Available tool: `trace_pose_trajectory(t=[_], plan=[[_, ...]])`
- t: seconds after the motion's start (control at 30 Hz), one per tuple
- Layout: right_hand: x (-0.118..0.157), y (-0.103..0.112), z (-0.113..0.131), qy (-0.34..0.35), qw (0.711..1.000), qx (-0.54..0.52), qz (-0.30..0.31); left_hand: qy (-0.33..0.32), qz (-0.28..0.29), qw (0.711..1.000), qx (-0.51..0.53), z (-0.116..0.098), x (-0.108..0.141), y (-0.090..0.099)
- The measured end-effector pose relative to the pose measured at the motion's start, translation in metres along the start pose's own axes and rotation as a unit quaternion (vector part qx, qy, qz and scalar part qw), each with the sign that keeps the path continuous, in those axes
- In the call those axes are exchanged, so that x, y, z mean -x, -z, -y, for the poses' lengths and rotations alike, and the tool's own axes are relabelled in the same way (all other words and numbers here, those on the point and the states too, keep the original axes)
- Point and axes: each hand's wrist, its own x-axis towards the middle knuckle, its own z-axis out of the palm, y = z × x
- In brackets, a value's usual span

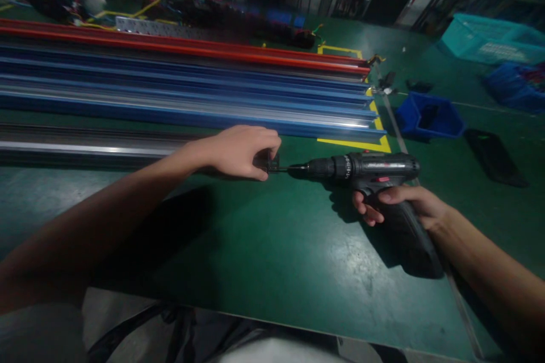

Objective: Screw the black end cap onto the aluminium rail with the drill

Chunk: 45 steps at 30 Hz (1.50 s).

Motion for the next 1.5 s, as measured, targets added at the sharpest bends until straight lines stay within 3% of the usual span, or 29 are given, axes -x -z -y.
trace_pose_trajectory(t=[0.4, 1.5], plan=[[-0.0011, -0.0069, 0.0044, -0.015, 0.999, 0.022, -0.039, 0.008, 0.005, 1.0, 0.005, 0.0006, -0.0013, -0.0001], [-0.0019, -0.007, 0.0041, 0.002, 0.999, 0.045, -0.031, 0.012, 0.004, 1.0, 0.004, 0.0, -0.0019, -0.0002]])
